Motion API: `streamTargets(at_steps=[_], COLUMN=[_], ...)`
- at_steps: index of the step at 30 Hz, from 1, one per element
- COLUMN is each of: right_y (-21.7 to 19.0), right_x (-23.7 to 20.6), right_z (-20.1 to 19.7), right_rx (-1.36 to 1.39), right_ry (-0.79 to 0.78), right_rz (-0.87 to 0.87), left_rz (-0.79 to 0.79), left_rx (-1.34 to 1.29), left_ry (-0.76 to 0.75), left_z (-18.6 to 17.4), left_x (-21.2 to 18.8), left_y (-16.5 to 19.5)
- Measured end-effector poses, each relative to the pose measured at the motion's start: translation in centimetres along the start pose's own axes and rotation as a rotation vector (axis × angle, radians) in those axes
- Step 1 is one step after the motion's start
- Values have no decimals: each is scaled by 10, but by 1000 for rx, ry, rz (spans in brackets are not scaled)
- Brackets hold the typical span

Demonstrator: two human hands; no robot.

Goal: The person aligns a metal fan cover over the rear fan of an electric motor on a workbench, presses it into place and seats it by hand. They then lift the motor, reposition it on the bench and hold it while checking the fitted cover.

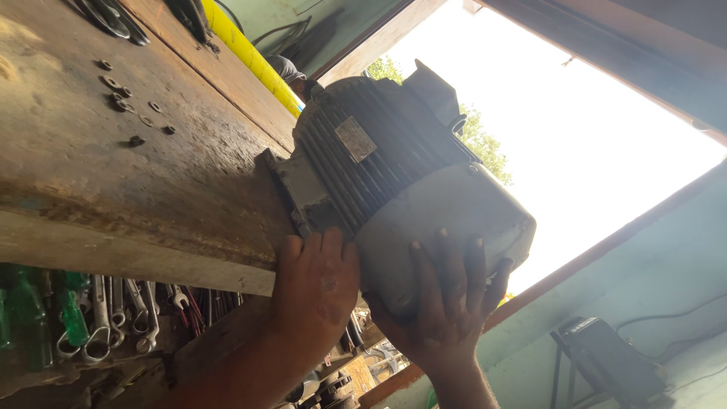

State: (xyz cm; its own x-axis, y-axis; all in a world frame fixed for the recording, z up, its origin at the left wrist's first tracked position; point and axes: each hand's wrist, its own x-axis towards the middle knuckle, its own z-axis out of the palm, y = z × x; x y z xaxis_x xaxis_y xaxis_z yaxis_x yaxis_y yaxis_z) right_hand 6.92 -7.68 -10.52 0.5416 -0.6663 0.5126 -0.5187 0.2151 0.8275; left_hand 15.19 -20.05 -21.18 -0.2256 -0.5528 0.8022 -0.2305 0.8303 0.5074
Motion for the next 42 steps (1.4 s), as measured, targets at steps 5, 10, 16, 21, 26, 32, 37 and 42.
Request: streamTargets(at_steps=[5, 10, 16, 21, 26, 32, 37, 42], right_y=[-8, -12, -9, -5, -4, -3, -1, 1], right_x=[5, 6, 9, 10, 8, 5, 4, 3], right_z=[-2, -4, -2, 1, 2, 3, 5, 6], right_rx=[-27, -68, -42, -19, 11, 9, 25, 21], right_ry=[-37, -97, -70, -55, -45, -53, -46, -40], right_rz=[9, -73, -108, -113, -117, -118, -126, -142], left_rz=[31, 37, 42, 4, 7, 72, 65, 55], left_rx=[-31, -5, 57, -37, -25, 55, 53, -38], left_ry=[-99, -109, -144, -214, -150, -51, -212, -65], left_z=[-3, -7, -15, -20, -11, 1, -5, -8], left_x=[1, 2, 1, 7, 5, 1, 4, 2], left_y=[-4, -4, -4, 0, 0, -5, -3, -4])
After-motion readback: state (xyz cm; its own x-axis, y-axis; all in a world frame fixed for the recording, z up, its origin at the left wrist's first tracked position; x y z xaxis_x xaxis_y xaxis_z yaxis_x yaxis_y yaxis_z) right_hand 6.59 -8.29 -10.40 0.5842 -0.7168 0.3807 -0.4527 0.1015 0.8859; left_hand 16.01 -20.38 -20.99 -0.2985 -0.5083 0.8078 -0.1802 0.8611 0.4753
